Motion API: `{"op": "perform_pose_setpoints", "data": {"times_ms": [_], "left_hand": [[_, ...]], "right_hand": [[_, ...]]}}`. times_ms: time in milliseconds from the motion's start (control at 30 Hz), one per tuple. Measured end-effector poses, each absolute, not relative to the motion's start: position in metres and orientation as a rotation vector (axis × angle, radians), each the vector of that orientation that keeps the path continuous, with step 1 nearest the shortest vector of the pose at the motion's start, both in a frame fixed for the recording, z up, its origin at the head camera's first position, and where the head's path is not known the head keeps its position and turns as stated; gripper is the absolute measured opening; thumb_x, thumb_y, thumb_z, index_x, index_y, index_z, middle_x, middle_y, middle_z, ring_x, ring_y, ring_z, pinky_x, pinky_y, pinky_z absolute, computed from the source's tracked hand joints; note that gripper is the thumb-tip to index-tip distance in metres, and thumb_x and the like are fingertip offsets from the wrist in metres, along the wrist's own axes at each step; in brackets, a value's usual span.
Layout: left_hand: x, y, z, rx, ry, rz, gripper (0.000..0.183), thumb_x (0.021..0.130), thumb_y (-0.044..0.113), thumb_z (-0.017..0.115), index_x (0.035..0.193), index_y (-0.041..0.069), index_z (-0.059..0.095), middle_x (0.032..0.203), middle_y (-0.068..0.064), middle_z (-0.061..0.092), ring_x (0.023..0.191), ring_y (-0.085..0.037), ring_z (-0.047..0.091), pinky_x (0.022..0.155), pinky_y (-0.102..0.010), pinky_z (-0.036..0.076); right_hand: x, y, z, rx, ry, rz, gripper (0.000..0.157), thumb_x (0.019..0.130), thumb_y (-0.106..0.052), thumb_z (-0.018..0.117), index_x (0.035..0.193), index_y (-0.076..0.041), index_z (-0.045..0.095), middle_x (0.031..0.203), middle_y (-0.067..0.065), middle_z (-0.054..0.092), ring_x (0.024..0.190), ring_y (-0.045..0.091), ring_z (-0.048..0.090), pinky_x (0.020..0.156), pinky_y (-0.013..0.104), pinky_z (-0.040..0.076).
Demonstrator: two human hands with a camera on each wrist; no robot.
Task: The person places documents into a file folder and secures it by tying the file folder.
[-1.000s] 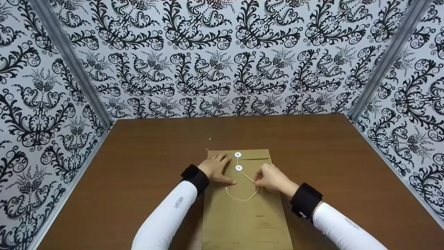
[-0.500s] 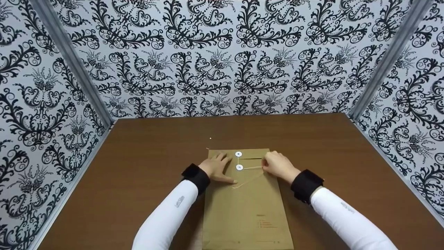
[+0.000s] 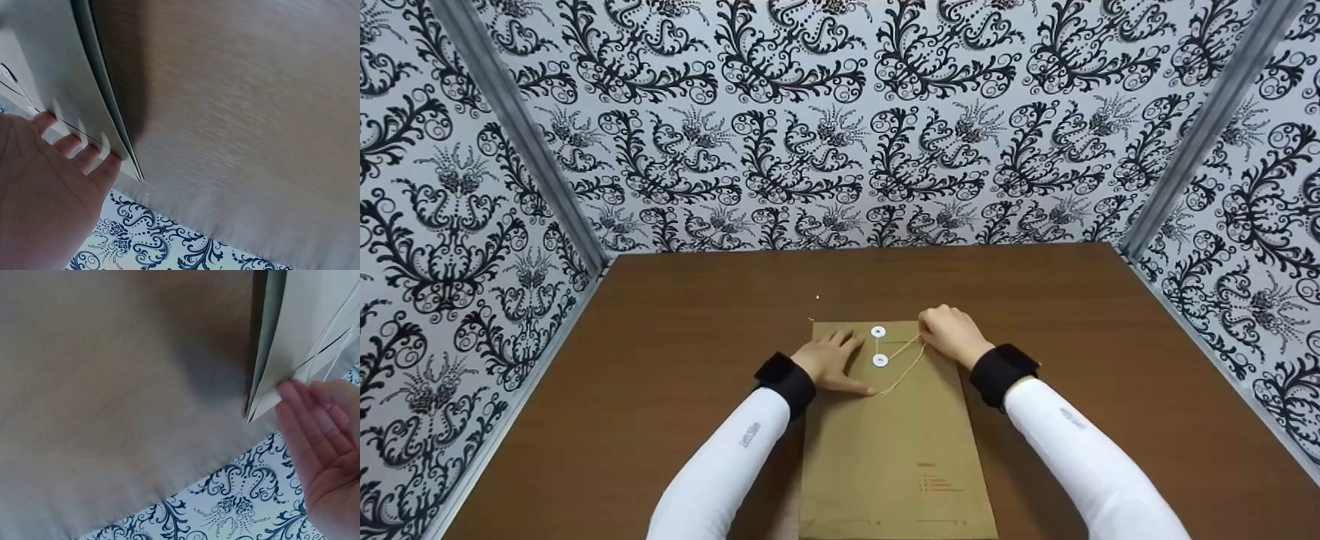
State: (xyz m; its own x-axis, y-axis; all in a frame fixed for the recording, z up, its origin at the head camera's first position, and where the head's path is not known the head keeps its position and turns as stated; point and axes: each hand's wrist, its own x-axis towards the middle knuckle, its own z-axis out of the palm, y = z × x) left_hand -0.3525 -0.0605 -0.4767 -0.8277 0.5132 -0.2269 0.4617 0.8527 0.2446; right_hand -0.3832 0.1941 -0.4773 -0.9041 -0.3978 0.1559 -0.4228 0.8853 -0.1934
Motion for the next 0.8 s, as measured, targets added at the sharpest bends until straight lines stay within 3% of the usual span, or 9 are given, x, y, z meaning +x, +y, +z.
{"op": "perform_pose_setpoints", "data": {"times_ms": [300, 800], "left_hand": [[-0.355, -0.06, -0.48, 0.709, 2.757, 0.251, 0.098, 0.084, 0.065, 0.071, 0.161, 0.016, 0.034, 0.169, -0.015, 0.029, 0.157, -0.039, 0.03, 0.123, -0.055, 0.036], [-0.353, -0.06, -0.479, 0.739, 2.772, 0.259, 0.098, 0.084, 0.065, 0.071, 0.16, 0.015, 0.035, 0.168, -0.017, 0.03, 0.155, -0.041, 0.032, 0.121, -0.056, 0.038]], "right_hand": [[-0.397, 0.18, -0.475, 0.637, -2.955, 0.288, 0.005, 0.087, -0.002, 0.069, 0.085, -0.001, 0.073, 0.089, 0.017, 0.077, 0.083, 0.038, 0.073, 0.073, 0.05, 0.06], [-0.42, 0.161, -0.481, 0.592, -2.989, 0.344, 0.005, 0.086, 0.001, 0.07, 0.083, -0.001, 0.073, 0.089, 0.017, 0.075, 0.084, 0.038, 0.072, 0.074, 0.05, 0.059]]}}
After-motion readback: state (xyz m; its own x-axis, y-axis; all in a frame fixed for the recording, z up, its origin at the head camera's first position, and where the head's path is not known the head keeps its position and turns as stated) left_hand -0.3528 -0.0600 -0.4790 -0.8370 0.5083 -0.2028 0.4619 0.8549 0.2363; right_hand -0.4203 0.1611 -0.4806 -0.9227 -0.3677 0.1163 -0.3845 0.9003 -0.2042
